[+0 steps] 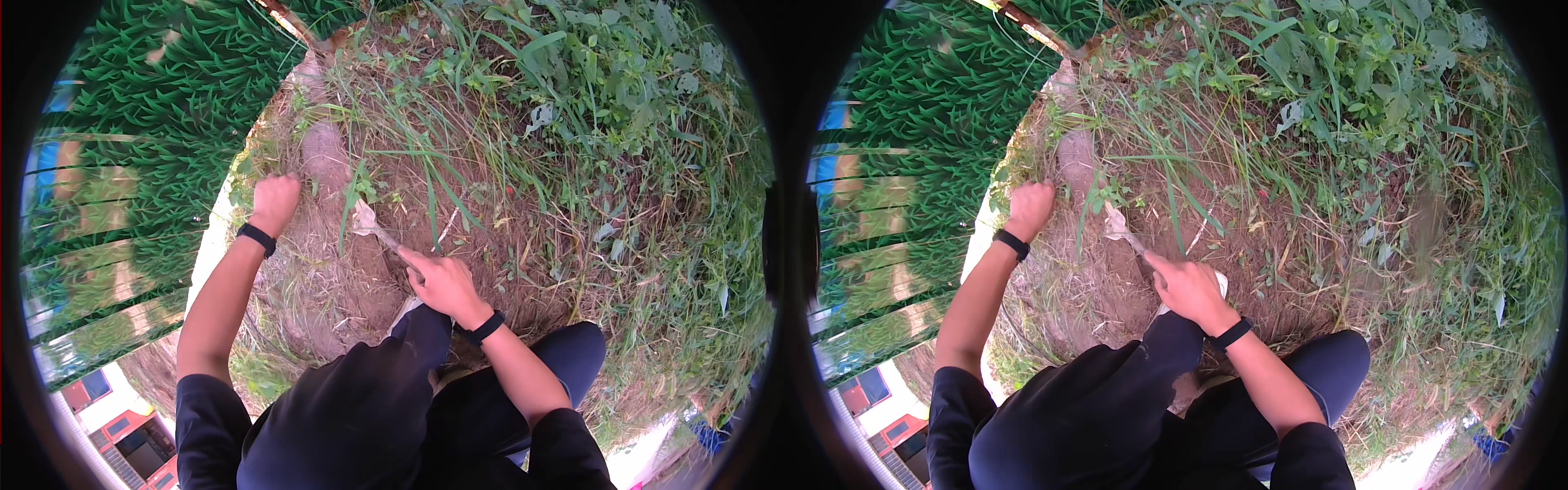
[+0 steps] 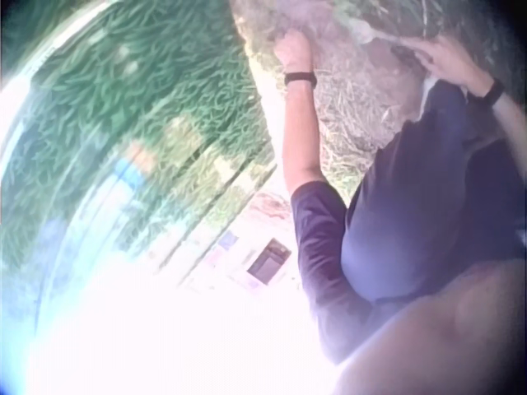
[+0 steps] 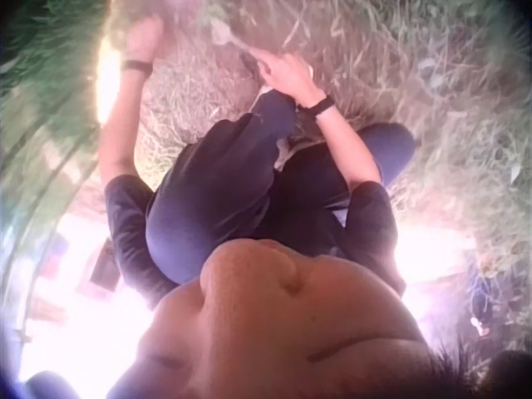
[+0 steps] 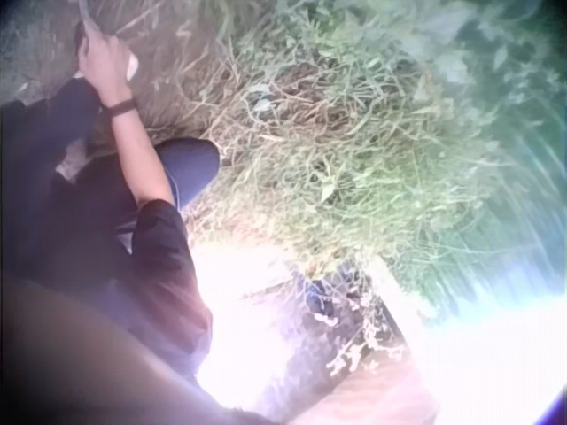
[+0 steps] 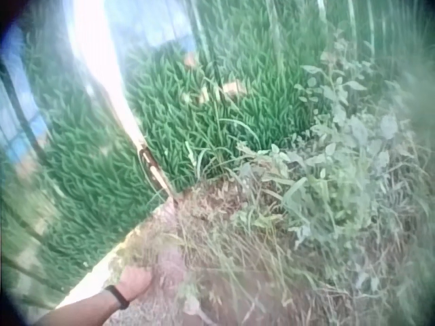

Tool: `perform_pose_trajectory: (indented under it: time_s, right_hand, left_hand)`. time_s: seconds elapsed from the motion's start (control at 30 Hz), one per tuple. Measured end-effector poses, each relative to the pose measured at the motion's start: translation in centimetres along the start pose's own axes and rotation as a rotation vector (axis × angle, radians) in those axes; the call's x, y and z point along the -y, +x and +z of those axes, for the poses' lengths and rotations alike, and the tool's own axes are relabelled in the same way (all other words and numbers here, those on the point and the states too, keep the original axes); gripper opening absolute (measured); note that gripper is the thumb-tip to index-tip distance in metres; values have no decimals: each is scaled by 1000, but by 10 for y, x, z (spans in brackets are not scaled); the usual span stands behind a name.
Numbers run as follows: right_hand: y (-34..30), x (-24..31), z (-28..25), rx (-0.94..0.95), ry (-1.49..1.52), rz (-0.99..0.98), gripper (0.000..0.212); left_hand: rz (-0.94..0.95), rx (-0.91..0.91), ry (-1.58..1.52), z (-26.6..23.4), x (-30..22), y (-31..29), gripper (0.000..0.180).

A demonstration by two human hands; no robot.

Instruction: The person clears weeds and dry grass from a patch of soil using a small trowel and their hands. They pull up plants, scrape the ground with the trowel, and push the debris aside.

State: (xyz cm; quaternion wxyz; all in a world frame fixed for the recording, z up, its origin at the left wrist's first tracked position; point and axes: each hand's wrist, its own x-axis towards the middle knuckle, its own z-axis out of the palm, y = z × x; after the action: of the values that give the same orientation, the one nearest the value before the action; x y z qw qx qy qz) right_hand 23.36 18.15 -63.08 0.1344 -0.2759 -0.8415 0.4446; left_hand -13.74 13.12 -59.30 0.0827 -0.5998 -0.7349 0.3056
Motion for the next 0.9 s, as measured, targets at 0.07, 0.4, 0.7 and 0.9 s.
perform_pose_trajectory:
  time_s: [0.07, 0.4, 0.7, 0.9]
  right_hand:
    - [-4, 0, 0, 16, -12, 18, 42]
    - [-5, 13, -3, -22, 82, -56, 39]
    - [47, 15, 48, 1, -16, -60, 46]
    - [42, 27, 37, 20, -4, -35, 48]
  left_hand:
    - [-1, 91, -113, -4, -6, 4, 9]
    - [34, 81, -149, -14, 10, -8, 10]
    - [-24, 144, -228, -38, 52, -46, 16]
    - [-121, 228, -314, -11, 56, -84, 17]
